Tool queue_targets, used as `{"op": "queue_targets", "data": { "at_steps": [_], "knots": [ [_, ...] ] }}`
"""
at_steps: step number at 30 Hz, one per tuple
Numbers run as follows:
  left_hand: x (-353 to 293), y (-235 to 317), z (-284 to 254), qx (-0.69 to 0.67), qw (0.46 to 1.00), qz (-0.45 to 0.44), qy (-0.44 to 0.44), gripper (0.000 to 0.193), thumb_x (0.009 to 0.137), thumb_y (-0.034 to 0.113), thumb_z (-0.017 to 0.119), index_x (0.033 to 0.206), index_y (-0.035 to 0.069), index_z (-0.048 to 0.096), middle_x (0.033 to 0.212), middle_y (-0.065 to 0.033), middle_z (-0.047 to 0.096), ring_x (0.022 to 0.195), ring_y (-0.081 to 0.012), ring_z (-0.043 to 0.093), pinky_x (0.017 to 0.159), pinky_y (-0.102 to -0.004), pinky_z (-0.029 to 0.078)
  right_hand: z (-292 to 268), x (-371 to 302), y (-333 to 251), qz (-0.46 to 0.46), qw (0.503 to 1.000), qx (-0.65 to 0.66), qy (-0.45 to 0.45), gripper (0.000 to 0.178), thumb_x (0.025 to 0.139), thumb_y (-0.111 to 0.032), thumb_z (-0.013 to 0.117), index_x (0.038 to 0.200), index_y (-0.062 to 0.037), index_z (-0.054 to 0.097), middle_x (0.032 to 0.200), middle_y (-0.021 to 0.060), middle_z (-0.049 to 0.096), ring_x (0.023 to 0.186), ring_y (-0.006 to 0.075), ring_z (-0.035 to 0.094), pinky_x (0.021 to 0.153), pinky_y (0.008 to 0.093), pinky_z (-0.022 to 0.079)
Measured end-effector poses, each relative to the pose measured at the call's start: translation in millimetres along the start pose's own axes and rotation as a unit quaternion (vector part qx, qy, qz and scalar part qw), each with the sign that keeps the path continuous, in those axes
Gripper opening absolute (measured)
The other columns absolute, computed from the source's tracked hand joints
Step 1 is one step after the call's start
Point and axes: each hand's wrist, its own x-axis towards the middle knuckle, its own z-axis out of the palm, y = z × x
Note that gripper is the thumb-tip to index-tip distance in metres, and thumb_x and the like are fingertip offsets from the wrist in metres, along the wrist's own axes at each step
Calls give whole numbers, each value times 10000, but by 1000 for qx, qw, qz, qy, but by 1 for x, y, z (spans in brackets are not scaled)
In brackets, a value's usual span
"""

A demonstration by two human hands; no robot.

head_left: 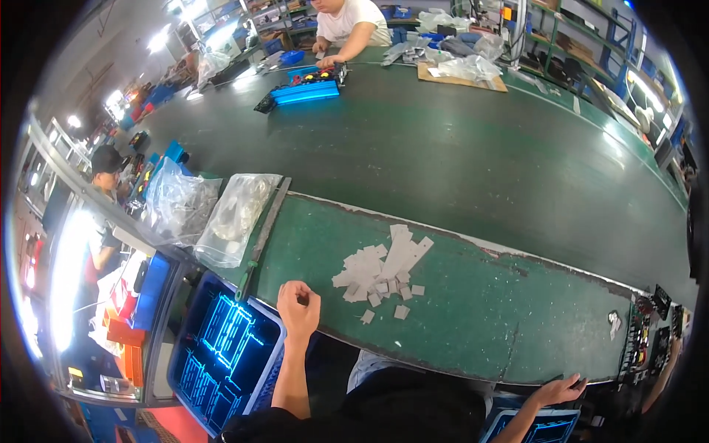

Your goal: File edges of a plastic housing and assemble an electronic circuit board into the housing by connecting wires and components.

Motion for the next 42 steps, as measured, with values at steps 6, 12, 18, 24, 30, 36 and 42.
{"op": "queue_targets", "data": {
  "at_steps": [6, 12, 18, 24, 30, 36, 42],
  "knots": [
    [-1, 5, -2, 8, 1000, -1, -8, 144, 665, -20, 601, 712, 43, 480, 654, -90, 486, 633, -284, 483, 575, -395, 375, 5, 5, -4, 1, 1000, -9, 0, 529, 1022, -283, 546, 1385, 85, 435, 1379, 237, 461, 1210, 321, 495, 1060, 399, 392],
    [-7, 10, 0, 2, 999, -42, 0, 149, 661, -19, 590, 702, 43, 460, 636, -84, 450, 603, -260, 444, 551, -380, 345, 14, 9, -4, 7, 999, 33, -12, 507, 1021, -271, 552, 1384, 66, 441, 1369, 213, 477, 1191, 298, 513, 1029, 392, 422],
    [-1, 11, 8, 14, 1000, -14, -4, 152, 691, -13, 608, 719, 43, 470, 657, -86, 465, 609, -249, 465, 553, -367, 360, 12, 7, -11, 9, 999, 35, -7, 522, 1020, -279, 549, 1379, 80, 430, 1330, 224, 498, 1148, 289, 532, 1008, 391, 438],
    [-5, 22, 10, 10, 1000, -23, -7, 142, 686, -9, 613, 725, 41, 486, 656, -80, 474, 605, -229, 483, 559, -347, 382, 11, 15, -4, 13, 999, 37, -7, 517, 1016, -282, 556, 1376, 73, 443, 1338, 216, 497, 1139, 280, 532, 998, 389, 445],
    [-9, 27, 16, 25, 999, -26, -25, 128, 674, -2, 594, 714, 35, 477, 642, -77, 456, 601, -232, 458, 551, -360, 356, 12, 22, -12, 64, 995, 79, -13, 510, 1022, -260, 546, 1391, 68, 417, 1349, 201, 485, 1159, 281, 523, 1009, 392, 437],
    [-10, 22, 18, -4, 999, -36, -15, 109, 689, -11, 569, 716, 22, 469, 664, -86, 451, 595, -225, 434, 546, -348, 345, 24, 20, -5, 44, 990, 137, -7, 460, 1018, -221, 552, 1357, 71, 445, 1336, 187, 487, 1186, 263, 498, 1046, 378, 390],
    [-17, 14, 14, -8, 999, -44, -2, 99, 693, -17, 568, 730, 20, 484, 666, -90, 455, 588, -222, 443, 546, -344, 352, 22, 18, -10, 41, 993, 103, -26, 463, 1026, -208, 537, 1391, 49, 415, 1364, 195, 476, 1176, 272, 523, 1017, 375, 431]
  ]
}}
